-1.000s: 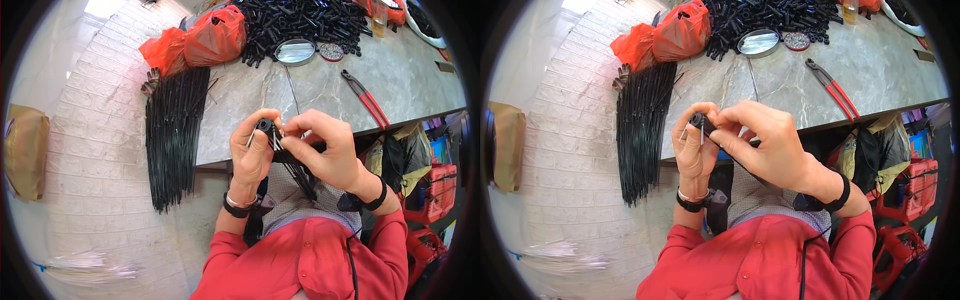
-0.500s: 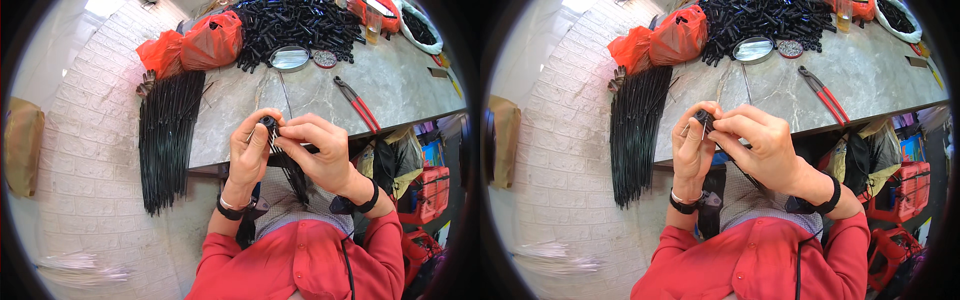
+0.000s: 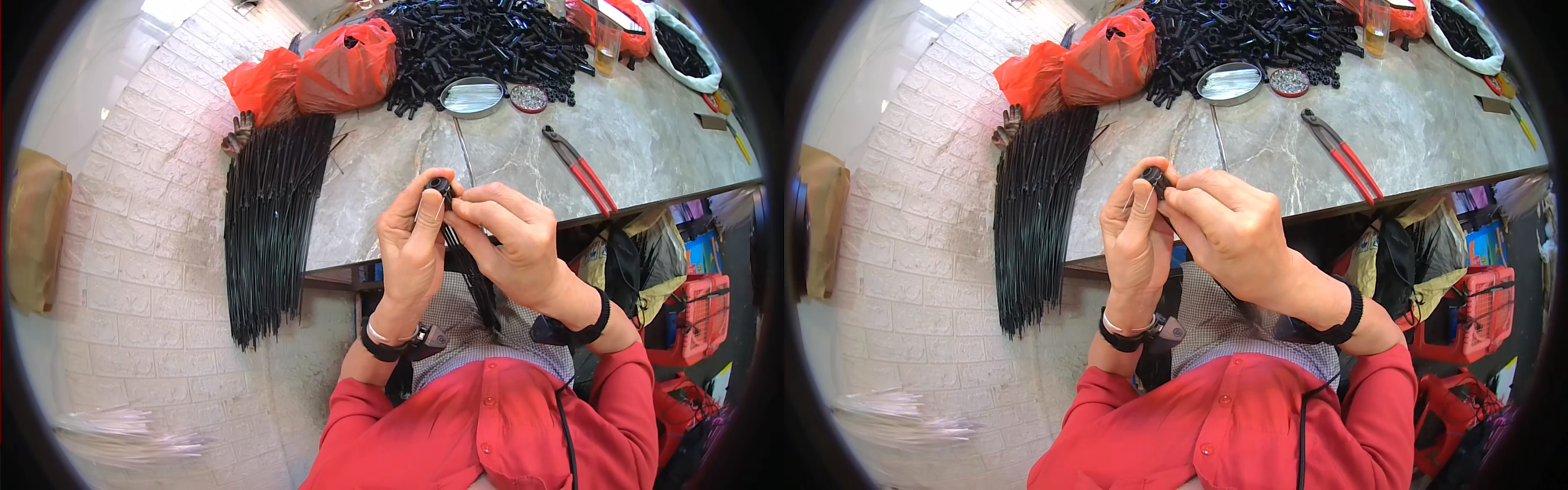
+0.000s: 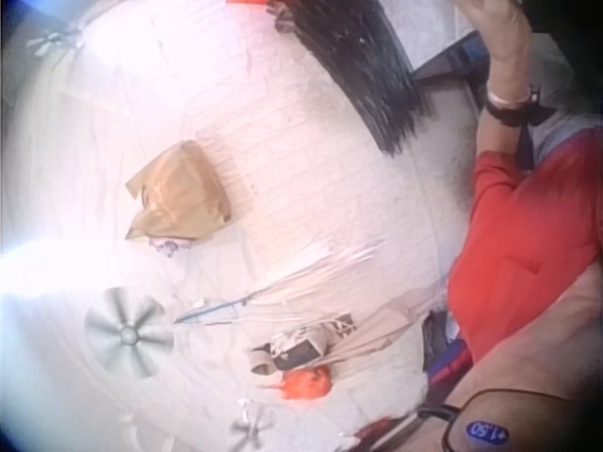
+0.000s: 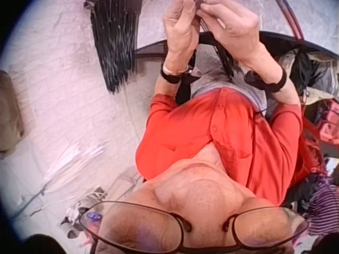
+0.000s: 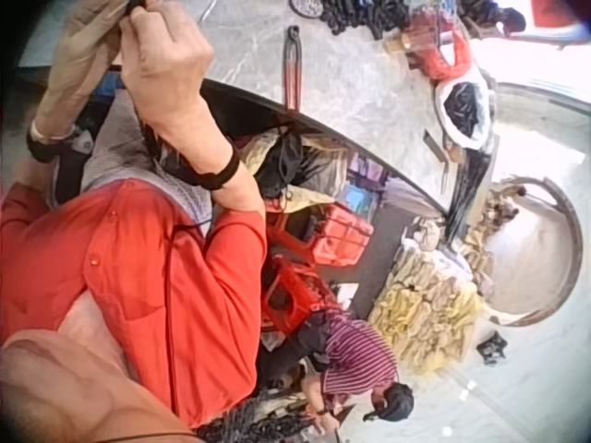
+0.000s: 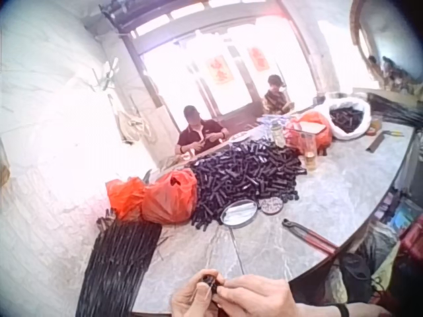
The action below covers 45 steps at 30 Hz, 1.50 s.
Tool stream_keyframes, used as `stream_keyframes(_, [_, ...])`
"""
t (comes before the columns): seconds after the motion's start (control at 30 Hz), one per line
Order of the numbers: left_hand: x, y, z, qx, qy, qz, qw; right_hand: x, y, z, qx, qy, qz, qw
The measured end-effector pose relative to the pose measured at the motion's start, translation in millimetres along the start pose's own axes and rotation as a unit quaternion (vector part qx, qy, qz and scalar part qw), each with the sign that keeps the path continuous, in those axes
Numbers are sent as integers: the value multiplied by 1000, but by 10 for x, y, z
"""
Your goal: Assembling black plastic umbrella ribs into a central hub or connector and crimping with pliers.
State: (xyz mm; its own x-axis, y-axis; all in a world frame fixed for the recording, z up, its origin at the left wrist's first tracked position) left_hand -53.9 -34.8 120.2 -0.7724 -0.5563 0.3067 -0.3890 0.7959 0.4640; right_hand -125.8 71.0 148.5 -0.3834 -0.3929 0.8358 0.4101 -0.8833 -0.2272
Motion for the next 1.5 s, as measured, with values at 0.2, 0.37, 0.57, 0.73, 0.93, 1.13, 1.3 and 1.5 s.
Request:
stream_keyframes(0.2, [11,18,-33,91,37,-7,995,20,9,-68,20,25,-1,999])
stream_keyframes(0.37, [-12,49,-132,167,73,20,983,16,-21,-76,82,92,3,992])
stream_keyframes(0.57, [-47,104,-190,242,103,10,965,-6,-17,30,-21,-2,-22,1000])
stream_keyframes(0.73, [-108,166,-245,248,115,-22,962,-32,-3,140,-101,-69,-51,991])
stream_keyframes(0.93, [-133,173,-270,252,104,-24,962,-70,5,157,-107,-101,-53,988])
stream_keyframes(1.13, [-154,215,-287,321,114,3,940,-54,-16,136,-146,-94,-58,983])
stream_keyframes(1.3, [-120,191,-326,321,99,42,941,-52,-84,105,-50,-25,-39,998])
stream_keyframes(1.5, [-79,162,-404,252,58,57,964,-88,-140,9,157,108,67,979])
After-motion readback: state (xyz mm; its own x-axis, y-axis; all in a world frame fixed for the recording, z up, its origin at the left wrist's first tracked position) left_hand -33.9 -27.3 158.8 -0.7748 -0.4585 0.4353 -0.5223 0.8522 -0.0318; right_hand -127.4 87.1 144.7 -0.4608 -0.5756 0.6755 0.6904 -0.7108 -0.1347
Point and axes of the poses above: each hand's wrist, its own x-axis towards the middle knuckle, its own y-axis out of the palm, z = x × y, the point moved 5 cm from there along x, towards the middle knuckle, and after that the axes turned 3 degrees about -x, right-handed, at the moved point
